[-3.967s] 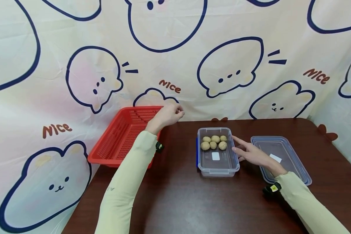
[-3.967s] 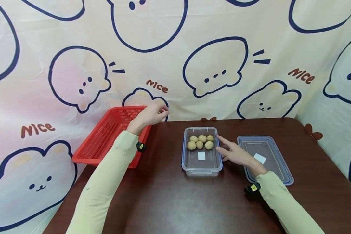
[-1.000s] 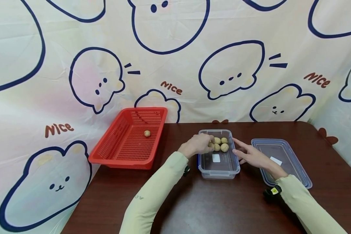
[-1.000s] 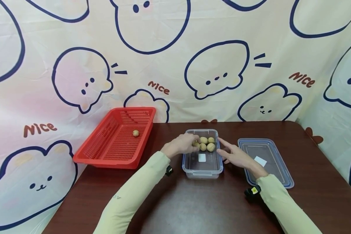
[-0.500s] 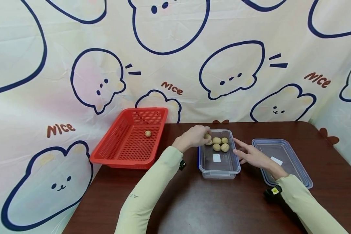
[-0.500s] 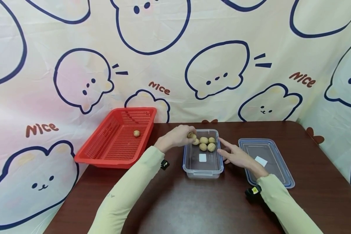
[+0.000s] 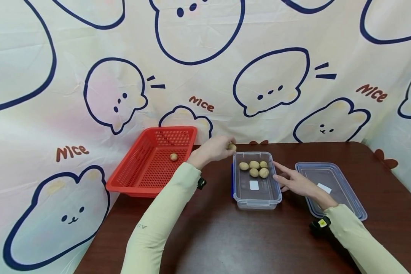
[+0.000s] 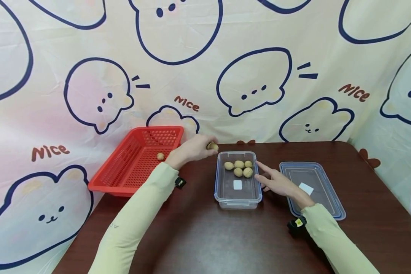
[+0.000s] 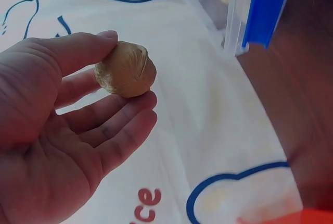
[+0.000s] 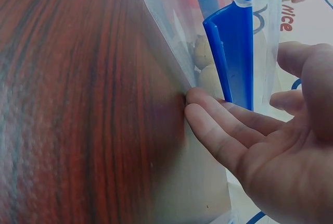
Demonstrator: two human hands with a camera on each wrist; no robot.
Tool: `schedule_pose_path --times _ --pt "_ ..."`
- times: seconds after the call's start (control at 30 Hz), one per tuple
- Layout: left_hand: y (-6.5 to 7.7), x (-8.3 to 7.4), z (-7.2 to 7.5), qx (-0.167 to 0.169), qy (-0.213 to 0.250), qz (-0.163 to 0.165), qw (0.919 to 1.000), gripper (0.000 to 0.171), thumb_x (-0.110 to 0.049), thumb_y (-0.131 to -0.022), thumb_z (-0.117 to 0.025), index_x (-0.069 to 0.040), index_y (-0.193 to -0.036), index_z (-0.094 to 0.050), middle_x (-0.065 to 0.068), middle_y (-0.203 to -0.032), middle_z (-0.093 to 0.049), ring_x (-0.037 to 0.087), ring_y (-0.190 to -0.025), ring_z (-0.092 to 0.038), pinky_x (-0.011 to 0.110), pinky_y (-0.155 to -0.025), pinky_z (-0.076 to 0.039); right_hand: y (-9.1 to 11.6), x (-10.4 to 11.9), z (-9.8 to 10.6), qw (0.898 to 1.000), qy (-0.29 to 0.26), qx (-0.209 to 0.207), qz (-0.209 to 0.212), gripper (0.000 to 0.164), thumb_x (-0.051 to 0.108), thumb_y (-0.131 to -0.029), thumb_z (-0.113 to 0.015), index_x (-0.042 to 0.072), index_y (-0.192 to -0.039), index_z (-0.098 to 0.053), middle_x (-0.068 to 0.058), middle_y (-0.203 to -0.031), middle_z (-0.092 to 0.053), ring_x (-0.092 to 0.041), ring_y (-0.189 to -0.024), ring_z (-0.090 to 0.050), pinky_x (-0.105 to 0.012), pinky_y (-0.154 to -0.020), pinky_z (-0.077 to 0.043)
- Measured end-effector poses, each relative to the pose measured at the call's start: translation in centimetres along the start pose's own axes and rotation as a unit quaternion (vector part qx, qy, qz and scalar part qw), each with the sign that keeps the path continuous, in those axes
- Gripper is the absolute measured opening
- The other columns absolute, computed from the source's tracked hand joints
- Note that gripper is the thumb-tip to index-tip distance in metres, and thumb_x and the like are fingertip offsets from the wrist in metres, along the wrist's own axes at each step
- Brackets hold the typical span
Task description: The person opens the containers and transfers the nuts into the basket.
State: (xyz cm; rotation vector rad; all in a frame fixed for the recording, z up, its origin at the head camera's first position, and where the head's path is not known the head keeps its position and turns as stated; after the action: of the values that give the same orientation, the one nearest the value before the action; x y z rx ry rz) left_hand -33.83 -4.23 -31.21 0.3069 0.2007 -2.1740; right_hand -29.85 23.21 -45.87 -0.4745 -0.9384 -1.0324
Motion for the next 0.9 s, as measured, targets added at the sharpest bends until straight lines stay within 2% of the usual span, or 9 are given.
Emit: schedule_pose_path --times 0.27,0.57,0.7,0.8,0.9 --pt "0.9 2.2 2.4 -0.020 -0.032 0.013 0.9992 0.034 -0.028 -0.094 -0.066 -0.008 -0.121 -0.063 0.005 -0.099 -0.065 0.020 -0.087 -0.058 0.032 -0.078 -0.051 0.0 -0.1 0.0 1.000 0.000 -0.001 -0.012 0.072 0.041 -0.102 -0.049 0.016 -0.159 -0.013 -0.035 -0.134 -0.051 -0.024 -0.094 -0.070 -0.035 -0.077 -0.059" --pt "3.2 7.2 4.2 -0.035 0.032 0.091 0.9947 0.033 -0.028 -0.095 -0.063 -0.013 -0.124 -0.060 0.007 -0.109 -0.063 0.023 -0.094 -0.059 0.036 -0.086 -0.054 0.1 -0.2 -0.4 1.000 0.001 -0.002 -0.019 0.072 0.042 -0.101 -0.050 0.018 -0.158 -0.014 -0.034 -0.137 -0.050 -0.026 -0.100 -0.068 -0.035 -0.078 -0.059" --pt "4.0 9.6 5.2 -0.057 0.046 0.103 0.9920 0.029 -0.025 -0.095 -0.062 -0.009 -0.120 -0.061 0.010 -0.106 -0.063 0.025 -0.093 -0.058 0.038 -0.085 -0.053 0.1 0.0 -0.1 1.000 -0.002 -0.007 -0.014 0.071 0.041 -0.101 -0.050 0.018 -0.158 -0.015 -0.034 -0.136 -0.050 -0.026 -0.099 -0.069 -0.035 -0.077 -0.059" --pt "4.5 11.4 5.4 -0.065 0.065 0.122 0.9883 0.026 -0.023 -0.096 -0.060 -0.006 -0.117 -0.062 0.011 -0.102 -0.062 0.025 -0.091 -0.058 0.037 -0.082 -0.051 0.0 0.1 0.0 1.000 -0.001 -0.010 -0.014 0.071 0.042 -0.101 -0.050 0.019 -0.158 -0.015 -0.033 -0.136 -0.051 -0.026 -0.098 -0.069 -0.035 -0.076 -0.059" --pt "5.2 13.3 5.4 -0.067 0.078 0.156 0.9824 0.027 -0.024 -0.096 -0.059 -0.008 -0.116 -0.063 0.011 -0.102 -0.062 0.025 -0.092 -0.058 0.037 -0.081 -0.050 0.0 0.1 0.1 1.000 0.000 -0.007 -0.016 0.072 0.043 -0.101 -0.050 0.019 -0.158 -0.015 -0.033 -0.136 -0.051 -0.026 -0.098 -0.069 -0.035 -0.077 -0.059"
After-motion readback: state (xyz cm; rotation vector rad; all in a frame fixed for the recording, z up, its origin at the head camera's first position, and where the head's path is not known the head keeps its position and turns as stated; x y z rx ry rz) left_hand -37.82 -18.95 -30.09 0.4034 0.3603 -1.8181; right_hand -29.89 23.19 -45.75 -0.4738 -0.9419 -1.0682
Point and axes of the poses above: each hand's wrist, its own y-axis away from the middle knuckle, its own z-axis out of the back of the hand, x = y × z, the point moved 4 cm from there along -y, towards the middle knuckle
